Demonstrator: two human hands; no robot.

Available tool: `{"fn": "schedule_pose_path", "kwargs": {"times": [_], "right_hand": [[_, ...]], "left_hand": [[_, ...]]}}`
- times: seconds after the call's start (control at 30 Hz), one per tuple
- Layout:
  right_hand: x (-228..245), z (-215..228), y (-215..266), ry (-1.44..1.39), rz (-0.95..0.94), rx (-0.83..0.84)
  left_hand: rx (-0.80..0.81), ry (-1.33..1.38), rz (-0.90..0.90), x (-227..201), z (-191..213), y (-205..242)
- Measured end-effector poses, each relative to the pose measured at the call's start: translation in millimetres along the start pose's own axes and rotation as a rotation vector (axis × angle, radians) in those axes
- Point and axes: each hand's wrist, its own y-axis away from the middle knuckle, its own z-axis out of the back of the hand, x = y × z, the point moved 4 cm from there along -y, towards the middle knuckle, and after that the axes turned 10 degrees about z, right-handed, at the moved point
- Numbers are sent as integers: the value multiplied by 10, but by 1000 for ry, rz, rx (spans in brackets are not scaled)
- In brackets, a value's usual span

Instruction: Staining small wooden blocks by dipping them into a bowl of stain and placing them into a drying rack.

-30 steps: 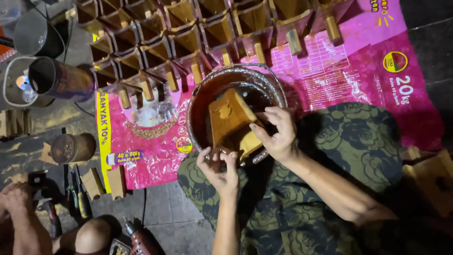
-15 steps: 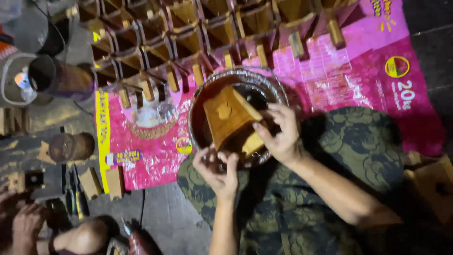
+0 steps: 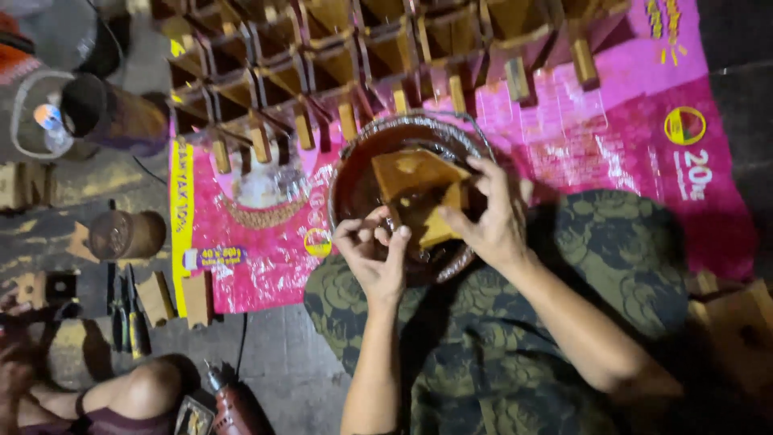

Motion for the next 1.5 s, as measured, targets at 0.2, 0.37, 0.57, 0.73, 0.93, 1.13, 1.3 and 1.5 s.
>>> {"fn": "schedule_pose_path", "kwargs": {"times": [0.2,0.37,0.57,0.73,0.93,1.13,1.3,1.5], "right_hand": [[93,289,-323,-6,323,22],[125,25,-572,161,603,274],[17,-440,-650,279,795,430],[-4,-567,-644,291,843,403],[15,-473,-651,251,777,296],[-253,-530,-533,144,584,269],[-359,-406,-417,229,284,42],[-207,-327,-324,171,11,-57]], "left_hand": [[196,-473,-114,-303,-116,-288],[298,-684,-152,-558,-219,-394],[405,-808,-74,-653,-275,-498],[419,-833,-52,-720,-321,-551],[452,-922,-174,-899,-405,-581],[217,-615,-381,-1116,-157,-659],[-314,-242,-227,-416,335,-329],[-177,-205,86,299,156,148]]}}
